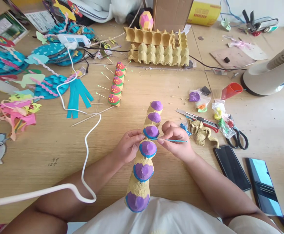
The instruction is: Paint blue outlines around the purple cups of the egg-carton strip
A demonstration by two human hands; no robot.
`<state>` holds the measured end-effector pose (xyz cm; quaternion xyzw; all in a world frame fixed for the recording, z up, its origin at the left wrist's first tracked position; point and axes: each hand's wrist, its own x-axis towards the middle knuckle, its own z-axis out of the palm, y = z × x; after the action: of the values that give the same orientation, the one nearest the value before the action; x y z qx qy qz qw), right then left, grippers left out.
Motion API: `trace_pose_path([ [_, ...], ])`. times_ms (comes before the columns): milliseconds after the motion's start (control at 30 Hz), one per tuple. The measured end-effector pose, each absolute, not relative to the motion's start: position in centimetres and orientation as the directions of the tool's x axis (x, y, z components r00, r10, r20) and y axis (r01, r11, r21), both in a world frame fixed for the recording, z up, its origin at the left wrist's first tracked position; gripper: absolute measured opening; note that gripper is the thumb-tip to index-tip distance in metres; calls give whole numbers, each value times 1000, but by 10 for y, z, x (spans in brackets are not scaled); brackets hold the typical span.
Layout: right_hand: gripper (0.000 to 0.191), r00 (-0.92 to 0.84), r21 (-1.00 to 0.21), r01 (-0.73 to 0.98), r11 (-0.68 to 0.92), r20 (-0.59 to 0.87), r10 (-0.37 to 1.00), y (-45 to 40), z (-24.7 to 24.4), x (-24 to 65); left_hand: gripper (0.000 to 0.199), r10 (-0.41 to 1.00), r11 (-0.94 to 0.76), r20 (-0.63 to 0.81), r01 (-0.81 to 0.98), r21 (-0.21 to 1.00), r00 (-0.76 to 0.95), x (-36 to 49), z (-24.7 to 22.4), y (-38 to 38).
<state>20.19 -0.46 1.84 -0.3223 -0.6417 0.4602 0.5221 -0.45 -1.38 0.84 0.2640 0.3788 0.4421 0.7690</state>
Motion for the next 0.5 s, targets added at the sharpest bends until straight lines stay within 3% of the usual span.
trace_pose_path([
  [233,24,-224,-939,-100,330,345,912,-5,17,200,29,762,625,-394,-425,655,513,-9,13,-13],
  [500,27,-243,-941,-174,289,326,914,-4,19,202,31,752,639,-407,-422,643,518,-8,10,-14],
])
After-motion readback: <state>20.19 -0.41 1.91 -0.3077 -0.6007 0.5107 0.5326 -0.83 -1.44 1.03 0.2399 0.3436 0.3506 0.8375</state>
